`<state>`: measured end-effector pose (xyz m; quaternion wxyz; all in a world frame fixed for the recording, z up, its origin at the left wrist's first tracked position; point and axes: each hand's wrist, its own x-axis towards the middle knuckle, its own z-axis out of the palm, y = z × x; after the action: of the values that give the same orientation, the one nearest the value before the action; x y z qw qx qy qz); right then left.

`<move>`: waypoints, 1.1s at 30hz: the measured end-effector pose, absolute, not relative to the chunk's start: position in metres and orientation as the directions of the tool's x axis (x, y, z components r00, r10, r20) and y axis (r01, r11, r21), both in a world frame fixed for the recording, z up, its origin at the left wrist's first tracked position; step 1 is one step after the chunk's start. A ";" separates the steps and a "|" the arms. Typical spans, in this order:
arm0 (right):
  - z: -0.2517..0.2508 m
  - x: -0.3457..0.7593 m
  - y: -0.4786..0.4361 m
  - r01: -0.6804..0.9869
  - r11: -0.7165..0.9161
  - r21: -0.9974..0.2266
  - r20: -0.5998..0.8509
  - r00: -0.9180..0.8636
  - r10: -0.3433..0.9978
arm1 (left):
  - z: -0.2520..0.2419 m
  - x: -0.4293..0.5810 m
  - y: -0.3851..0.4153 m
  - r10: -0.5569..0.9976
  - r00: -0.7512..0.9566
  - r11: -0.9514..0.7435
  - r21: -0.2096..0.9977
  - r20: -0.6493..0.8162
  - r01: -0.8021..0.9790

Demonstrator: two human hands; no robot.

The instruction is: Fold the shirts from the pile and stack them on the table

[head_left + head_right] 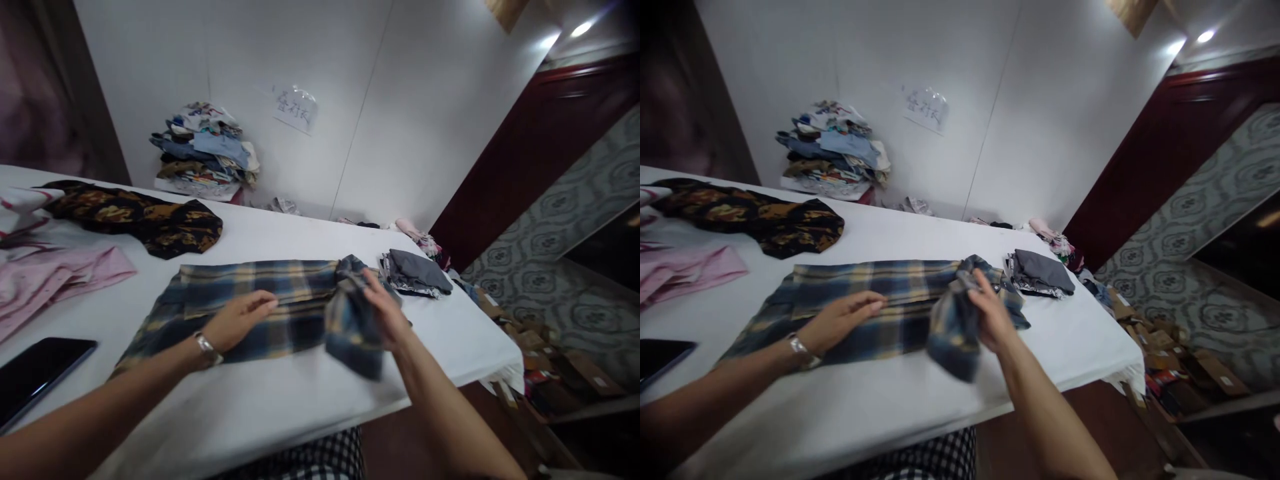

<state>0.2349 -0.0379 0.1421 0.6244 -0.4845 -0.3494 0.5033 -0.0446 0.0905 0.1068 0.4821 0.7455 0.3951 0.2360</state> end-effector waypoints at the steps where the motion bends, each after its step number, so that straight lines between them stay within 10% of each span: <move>1: 0.135 0.219 -0.035 -0.259 -0.040 -0.965 -0.078 0.136 0.988 | 0.106 -0.031 0.075 0.778 0.609 -0.009 0.967 -0.154 0.256; 6: 0.101 0.214 0.000 0.309 -0.146 -0.940 -0.188 -0.108 0.976 | 0.080 0.000 0.031 0.533 0.712 0.489 0.853 -0.458 0.182; 13: 0.111 0.316 0.092 0.875 -0.036 -0.482 0.200 0.150 0.968 | 0.107 -0.014 0.038 0.607 0.784 -0.156 0.949 -0.126 0.274; 20: 0.104 0.341 0.138 0.955 0.042 -0.292 0.046 -0.030 0.998 | 0.168 -0.016 0.035 0.596 0.801 -0.583 0.657 -0.055 0.478; 29: 0.090 0.414 0.065 0.984 0.053 -0.171 0.001 -0.054 0.999 | 0.123 -0.052 0.062 0.581 0.716 -0.201 0.785 -0.386 0.586; 33: 0.076 0.419 0.054 0.986 0.141 -0.090 -0.007 -0.143 0.990 | 0.094 -0.058 0.057 0.661 0.631 -0.264 0.662 -0.406 0.702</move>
<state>0.4187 0.0544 0.0762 0.0270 -0.6542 -0.7550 0.0365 -0.0581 0.0574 0.0936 0.4293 0.7945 0.4287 -0.0239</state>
